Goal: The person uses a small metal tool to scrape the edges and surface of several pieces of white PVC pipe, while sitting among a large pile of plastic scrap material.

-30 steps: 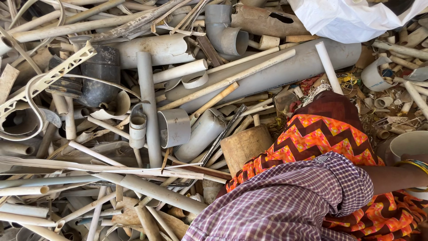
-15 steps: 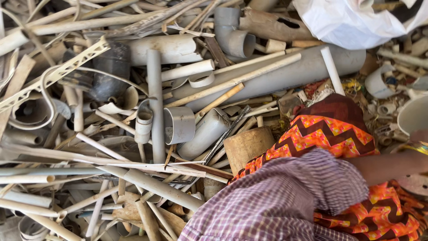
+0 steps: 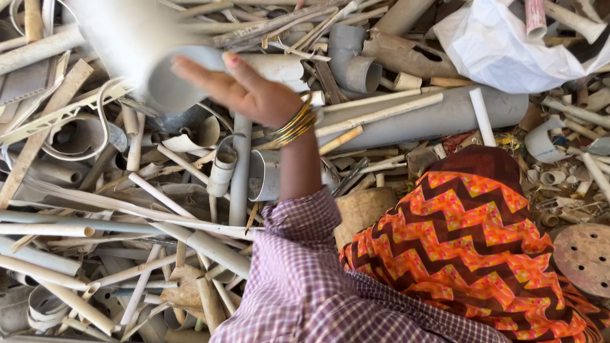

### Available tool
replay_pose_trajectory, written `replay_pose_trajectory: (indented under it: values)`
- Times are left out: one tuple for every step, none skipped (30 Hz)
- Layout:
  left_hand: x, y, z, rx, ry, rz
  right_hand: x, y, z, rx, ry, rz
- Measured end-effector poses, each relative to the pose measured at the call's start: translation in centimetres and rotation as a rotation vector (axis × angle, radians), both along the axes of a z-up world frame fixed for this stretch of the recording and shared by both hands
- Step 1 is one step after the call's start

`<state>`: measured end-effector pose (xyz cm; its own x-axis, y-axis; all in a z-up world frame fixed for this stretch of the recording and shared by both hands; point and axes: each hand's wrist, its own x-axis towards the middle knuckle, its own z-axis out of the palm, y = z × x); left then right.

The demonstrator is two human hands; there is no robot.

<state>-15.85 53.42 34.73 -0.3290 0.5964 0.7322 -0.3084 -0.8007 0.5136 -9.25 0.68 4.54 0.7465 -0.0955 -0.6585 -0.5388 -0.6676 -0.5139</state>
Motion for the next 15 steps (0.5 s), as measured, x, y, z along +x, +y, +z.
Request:
replay_pose_trajectory:
  values:
    - [-0.6,-0.8,2.3,0.117,-0.047,-0.027,0.3,0.8,-0.4,0.004,-0.001,0.003]
    - [-0.4,-2.5,3.7,0.122,-0.018,-0.041,0.7,1.7,-0.9,0.005,-0.004,-0.003]
    - [0.5,-4.8,4.2,0.126,0.012,-0.054,1.0,2.6,-1.8,0.019,-0.005,0.002]
    - [0.8,-6.6,4.2,0.127,0.064,-0.084,0.9,3.2,-2.8,0.034,0.001,0.013]
    - [1.5,-8.2,3.6,0.125,0.118,-0.112,0.9,3.5,-4.0,0.053,-0.001,0.001]
    - [2.4,-9.6,2.8,0.106,0.144,-0.217,0.4,2.5,-5.0,0.056,0.005,-0.016]
    - [3.5,-11.1,1.9,0.08,0.169,-0.318,0.2,1.3,-5.9,0.063,0.004,-0.04]
    - [4.7,-12.9,0.8,0.037,0.148,-0.471,-0.6,-0.8,-6.4,0.062,0.005,-0.085]
    - [5.5,-14.6,-0.2,-0.023,0.143,-0.618,-1.1,-2.9,-6.8,0.061,0.008,-0.129]
    - [6.4,-16.5,-1.0,-0.092,0.134,-0.769,-2.0,-5.4,-7.2,0.051,0.002,-0.178]
    - [6.9,-18.2,-1.7,-0.176,0.145,-0.914,-3.1,-7.6,-7.3,0.052,-0.003,-0.232]
    - [7.2,-20.0,-2.3,-0.259,0.162,-1.074,-3.4,-9.4,-7.3,0.052,-0.009,-0.261]
    - [7.5,-21.6,-2.8,-0.226,0.235,-1.12,-3.5,-11.1,-7.5,0.052,-0.008,-0.277]
    - [7.6,-23.3,-3.4,-0.188,0.311,-1.173,-4.1,-12.7,-7.8,0.056,-0.005,-0.304]
    - [7.7,-24.9,-3.9,-0.157,0.382,-1.214,-5.2,-14.3,-8.0,0.057,-0.004,-0.331]
